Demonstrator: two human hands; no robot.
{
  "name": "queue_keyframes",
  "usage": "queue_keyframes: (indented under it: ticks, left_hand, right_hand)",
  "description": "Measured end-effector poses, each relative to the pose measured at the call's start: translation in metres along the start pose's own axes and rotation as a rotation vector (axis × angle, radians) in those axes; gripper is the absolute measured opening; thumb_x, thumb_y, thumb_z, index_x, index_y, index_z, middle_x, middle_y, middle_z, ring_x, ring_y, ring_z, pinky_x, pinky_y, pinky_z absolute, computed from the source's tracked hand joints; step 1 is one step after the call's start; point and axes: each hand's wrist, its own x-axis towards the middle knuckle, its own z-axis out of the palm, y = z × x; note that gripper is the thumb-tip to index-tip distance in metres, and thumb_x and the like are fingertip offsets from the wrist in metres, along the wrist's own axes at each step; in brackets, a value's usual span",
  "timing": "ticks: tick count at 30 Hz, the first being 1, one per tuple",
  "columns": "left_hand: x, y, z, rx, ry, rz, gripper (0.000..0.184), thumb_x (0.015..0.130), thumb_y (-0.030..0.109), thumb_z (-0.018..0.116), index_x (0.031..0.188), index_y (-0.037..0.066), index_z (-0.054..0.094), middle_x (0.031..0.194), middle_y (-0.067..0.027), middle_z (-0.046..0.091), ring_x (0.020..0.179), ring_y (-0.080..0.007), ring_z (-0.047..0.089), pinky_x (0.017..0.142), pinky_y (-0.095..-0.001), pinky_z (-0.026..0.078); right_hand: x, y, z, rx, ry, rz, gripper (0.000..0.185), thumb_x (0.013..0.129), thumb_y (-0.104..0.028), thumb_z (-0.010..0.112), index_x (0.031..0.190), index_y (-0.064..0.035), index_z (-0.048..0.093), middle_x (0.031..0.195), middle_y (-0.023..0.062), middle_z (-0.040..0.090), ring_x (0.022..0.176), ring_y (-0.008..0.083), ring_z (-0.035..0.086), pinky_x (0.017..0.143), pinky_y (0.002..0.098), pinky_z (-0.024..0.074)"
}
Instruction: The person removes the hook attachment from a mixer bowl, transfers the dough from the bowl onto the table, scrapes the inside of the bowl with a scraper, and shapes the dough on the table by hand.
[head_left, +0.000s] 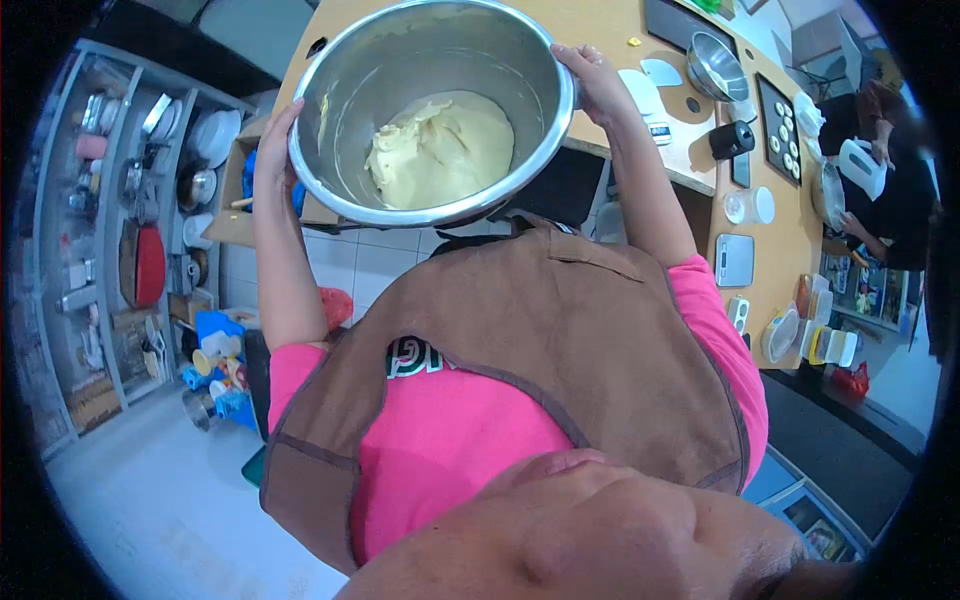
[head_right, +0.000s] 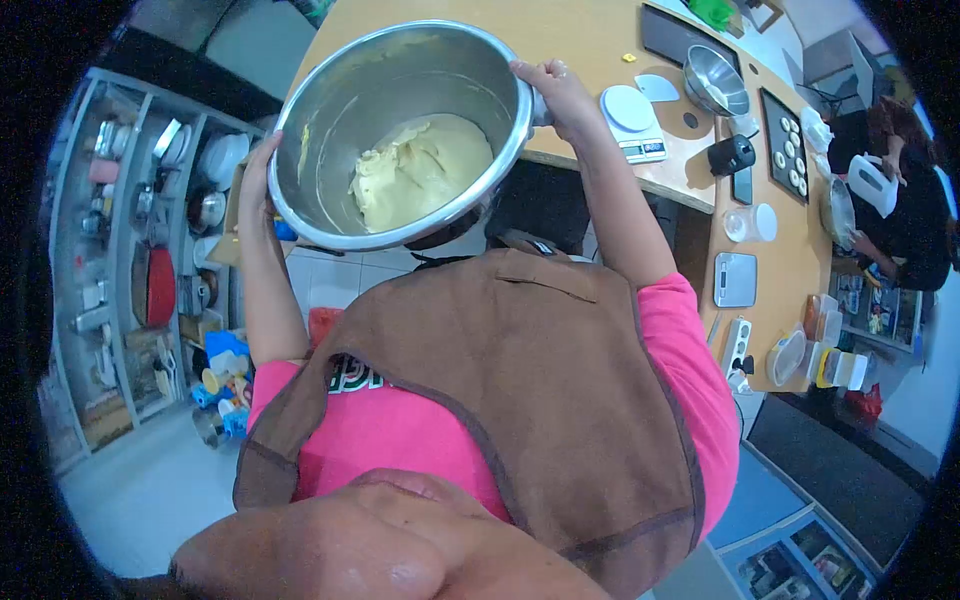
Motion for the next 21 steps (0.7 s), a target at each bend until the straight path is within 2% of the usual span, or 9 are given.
queue_keyframes:
  ticks: [2, 4, 9, 12, 14, 16, 17, 19, 21]
  left_hand:
    - [-0.008, -0.007, -0.009, 0.045, 0.0, 0.071, 0.033, 0.086, 0.029, 0.059, 0.098, -0.002, 0.06, 0.083, -0.01, 0.064, 0.072, -0.014, 0.062, 0.062, -0.0283, 0.05]
    - [-0.019, -0.014, -0.012, 0.035, 0.106, 0.116, 0.032, 0.085, 0.026, 0.062, 0.098, -0.002, 0.058, 0.082, -0.0089, 0.063, 0.071, -0.0138, 0.061, 0.065, -0.0278, 0.05]
    - [-0.047, -0.028, -0.007, -0.039, 0.184, 0.121, 0.051, 0.081, 0.026, 0.068, 0.117, 0.0, 0.043, 0.102, -0.0085, 0.057, 0.089, -0.0157, 0.056, 0.074, -0.0296, 0.048]
    - [-0.071, -0.029, 0.017, -0.035, 0.258, 0.087, 0.05, 0.08, 0.027, 0.068, 0.115, 0.001, 0.044, 0.099, -0.0085, 0.057, 0.088, -0.016, 0.057, 0.074, -0.0313, 0.049]
    - [-0.081, -0.041, 0.025, -0.018, 0.28, 0.078, 0.052, 0.08, 0.027, 0.069, 0.117, 0.002, 0.042, 0.098, -0.0089, 0.057, 0.088, -0.0172, 0.057, 0.072, -0.0315, 0.049]
    - [-0.091, -0.058, 0.041, -0.06, 0.358, 0.067, 0.056, 0.081, 0.027, 0.068, 0.12, 0.004, 0.037, 0.097, -0.009, 0.057, 0.086, -0.0186, 0.058, 0.063, -0.0312, 0.051]
    - [-0.098, -0.066, 0.051, -0.06, 0.365, 0.067, 0.056, 0.081, 0.027, 0.068, 0.12, 0.004, 0.037, 0.097, -0.009, 0.057, 0.086, -0.0186, 0.058, 0.063, -0.0312, 0.051]
    - [-0.108, -0.08, 0.074, -0.16, 0.317, 0.054, 0.058, 0.082, 0.027, 0.067, 0.123, 0.005, 0.032, 0.097, -0.0102, 0.057, 0.083, -0.019, 0.059, 0.054, -0.0309, 0.052]
    - [-0.115, -0.094, 0.098, -0.126, 0.341, 0.037, 0.057, 0.083, 0.026, 0.066, 0.123, 0.005, 0.031, 0.097, -0.011, 0.057, 0.083, -0.0187, 0.059, 0.052, -0.031, 0.052]
  right_hand:
    - [0.0, 0.001, 0.004, -0.005, -0.019, -0.031, 0.034, 0.084, -0.036, 0.065, 0.087, -0.0065, 0.049, 0.067, -0.001, 0.051, 0.05, 0.0051, 0.048, 0.04, 0.0185, 0.0379]
    - [-0.001, -0.006, 0.008, -0.062, -0.031, -0.041, 0.034, 0.083, -0.036, 0.065, 0.086, -0.006, 0.049, 0.066, -0.0008, 0.05, 0.05, 0.0055, 0.047, 0.04, 0.0189, 0.0379]
    - [0.04, 0.0, 0.003, -0.189, -0.045, -0.036, 0.038, 0.075, -0.038, 0.071, 0.081, -0.0067, 0.05, 0.065, 0.0023, 0.052, 0.05, 0.0099, 0.05, 0.043, 0.0233, 0.0393]
    - [0.074, -0.003, 0.004, -0.247, -0.146, 0.016, 0.04, 0.072, -0.036, 0.071, 0.087, -0.0033, 0.054, 0.066, 0.0037, 0.053, 0.053, 0.0117, 0.052, 0.044, 0.0246, 0.0389]
    - [0.095, -0.008, 0.009, -0.306, -0.304, -0.011, 0.044, 0.069, -0.031, 0.071, 0.095, 0.0008, 0.056, 0.071, 0.0072, 0.056, 0.059, 0.0145, 0.054, 0.049, 0.0273, 0.0433]
    - [0.118, -0.012, 0.013, -0.348, -0.347, -0.004, 0.044, 0.068, -0.029, 0.071, 0.096, 0.0008, 0.056, 0.075, 0.0091, 0.057, 0.063, 0.0166, 0.056, 0.052, 0.0288, 0.0453]
    - [0.128, -0.011, 0.014, -0.385, -0.382, 0.017, 0.044, 0.067, -0.028, 0.071, 0.097, 0.0007, 0.056, 0.08, 0.011, 0.058, 0.067, 0.0187, 0.057, 0.056, 0.0303, 0.0473]
    - [0.151, -0.013, 0.014, -0.462, -0.46, 0.032, 0.043, 0.068, -0.027, 0.071, 0.099, -0.0007, 0.055, 0.082, 0.0106, 0.057, 0.073, 0.0183, 0.057, 0.061, 0.0308, 0.0478]
    - [0.173, -0.013, 0.014, -0.55, -0.548, 0.045, 0.042, 0.069, -0.026, 0.07, 0.1, -0.0021, 0.054, 0.084, 0.0103, 0.057, 0.079, 0.0178, 0.057, 0.066, 0.0313, 0.0483]
